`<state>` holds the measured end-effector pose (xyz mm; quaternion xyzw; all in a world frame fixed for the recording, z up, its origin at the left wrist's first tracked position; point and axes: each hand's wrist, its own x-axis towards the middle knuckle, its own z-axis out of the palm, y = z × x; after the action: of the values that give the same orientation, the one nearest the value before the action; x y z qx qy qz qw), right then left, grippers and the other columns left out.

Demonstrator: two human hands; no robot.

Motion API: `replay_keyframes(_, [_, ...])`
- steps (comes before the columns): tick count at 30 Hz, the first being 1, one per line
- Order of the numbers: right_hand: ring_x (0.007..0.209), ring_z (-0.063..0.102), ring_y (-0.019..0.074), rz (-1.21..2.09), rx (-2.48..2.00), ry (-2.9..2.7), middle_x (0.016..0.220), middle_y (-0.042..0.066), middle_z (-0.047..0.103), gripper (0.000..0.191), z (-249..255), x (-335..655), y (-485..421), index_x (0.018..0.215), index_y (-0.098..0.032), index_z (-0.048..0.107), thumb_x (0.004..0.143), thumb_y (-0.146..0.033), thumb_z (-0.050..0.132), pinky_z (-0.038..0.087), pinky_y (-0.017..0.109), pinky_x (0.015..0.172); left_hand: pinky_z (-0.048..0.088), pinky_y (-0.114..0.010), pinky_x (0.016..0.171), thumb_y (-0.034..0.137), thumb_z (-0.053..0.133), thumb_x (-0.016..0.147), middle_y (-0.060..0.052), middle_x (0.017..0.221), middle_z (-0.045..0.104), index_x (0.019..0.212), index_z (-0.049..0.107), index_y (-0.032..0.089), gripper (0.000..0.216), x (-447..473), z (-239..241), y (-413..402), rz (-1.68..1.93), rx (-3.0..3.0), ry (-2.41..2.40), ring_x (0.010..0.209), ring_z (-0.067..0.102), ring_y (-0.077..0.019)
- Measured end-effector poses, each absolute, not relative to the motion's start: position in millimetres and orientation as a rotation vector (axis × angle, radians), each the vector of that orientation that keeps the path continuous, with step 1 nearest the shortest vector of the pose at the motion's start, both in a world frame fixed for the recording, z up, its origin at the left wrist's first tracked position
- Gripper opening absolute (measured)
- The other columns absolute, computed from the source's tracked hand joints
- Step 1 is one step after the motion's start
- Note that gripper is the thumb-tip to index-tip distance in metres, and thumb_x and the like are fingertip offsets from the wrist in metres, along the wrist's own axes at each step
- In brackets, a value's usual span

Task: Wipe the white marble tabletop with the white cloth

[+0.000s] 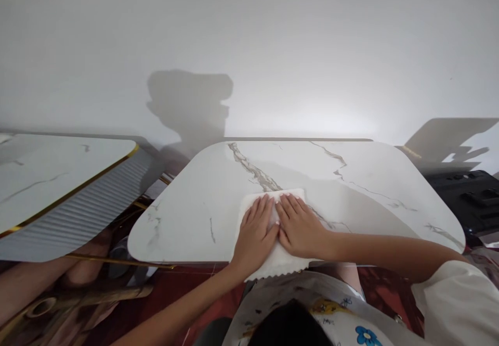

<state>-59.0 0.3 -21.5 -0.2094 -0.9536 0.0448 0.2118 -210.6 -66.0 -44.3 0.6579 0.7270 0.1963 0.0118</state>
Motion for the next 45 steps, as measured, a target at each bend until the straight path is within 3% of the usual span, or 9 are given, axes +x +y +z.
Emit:
replay_keyframes(3, [0.134, 0.035, 0.0353, 0.149, -0.637, -2.65, 0.141, 0.025, 0.04, 0.057, -21, -54, 16, 0.135, 0.001, 0.045, 0.085, -0.026, 0.047, 0.032, 0.053, 0.108, 0.029, -0.048, 0.113, 0.028, 0.038, 0.085, 0.0, 0.151, 0.031, 0.148, 0.023, 0.03, 0.065, -206, -43, -46, 0.651, 2.016, 2.236, 0.141, 0.025, -0.0237])
replay_keyframes(13, [0.132, 0.037, 0.0317, 0.048, -0.78, -2.637, 0.139, 0.023, 0.045, 0.052, -22, -97, 110, 0.133, 0.0, 0.046, 0.087, -0.024, 0.043, 0.028, 0.047, 0.11, 0.027, -0.042, 0.113, 0.025, 0.04, 0.083, -0.008, 0.147, 0.04, 0.136, 0.044, 0.016, 0.054, -242, -31, 64, 0.657, 2.084, 2.213, 0.138, 0.032, -0.0248])
replay_keyframes(26, [0.129, 0.04, 0.0268, 0.048, -0.776, -2.659, 0.138, 0.018, 0.048, 0.049, -23, -181, 226, 0.133, -0.004, 0.048, 0.09, -0.028, 0.045, 0.027, 0.038, 0.109, 0.028, -0.041, 0.11, 0.023, 0.033, 0.09, -0.011, 0.143, 0.044, 0.132, 0.046, 0.014, 0.045, -316, -30, 170, 0.63, 2.182, 2.346, 0.134, 0.036, -0.0252])
replay_keyframes(38, [0.133, 0.037, 0.025, 0.09, -0.996, -2.63, 0.141, 0.016, 0.045, 0.05, -23, -116, 269, 0.138, -0.006, 0.044, 0.096, -0.031, 0.037, 0.025, 0.038, 0.111, 0.03, -0.041, 0.106, 0.021, 0.033, 0.091, -0.012, 0.133, 0.053, 0.123, 0.051, 0.015, 0.037, -252, -27, 229, 0.628, 2.263, 2.193, 0.126, 0.043, -0.0255])
replay_keyframes(45, [0.135, 0.032, 0.028, 0.031, -1.072, -2.579, 0.144, 0.017, 0.042, 0.051, -26, -78, 247, 0.139, -0.006, 0.041, 0.095, -0.029, 0.035, 0.026, 0.044, 0.11, 0.025, -0.041, 0.111, 0.023, 0.031, 0.092, -0.013, 0.142, 0.044, 0.131, 0.045, 0.011, 0.043, -217, -29, 215, 0.645, 2.322, 2.089, 0.132, 0.036, -0.0262])
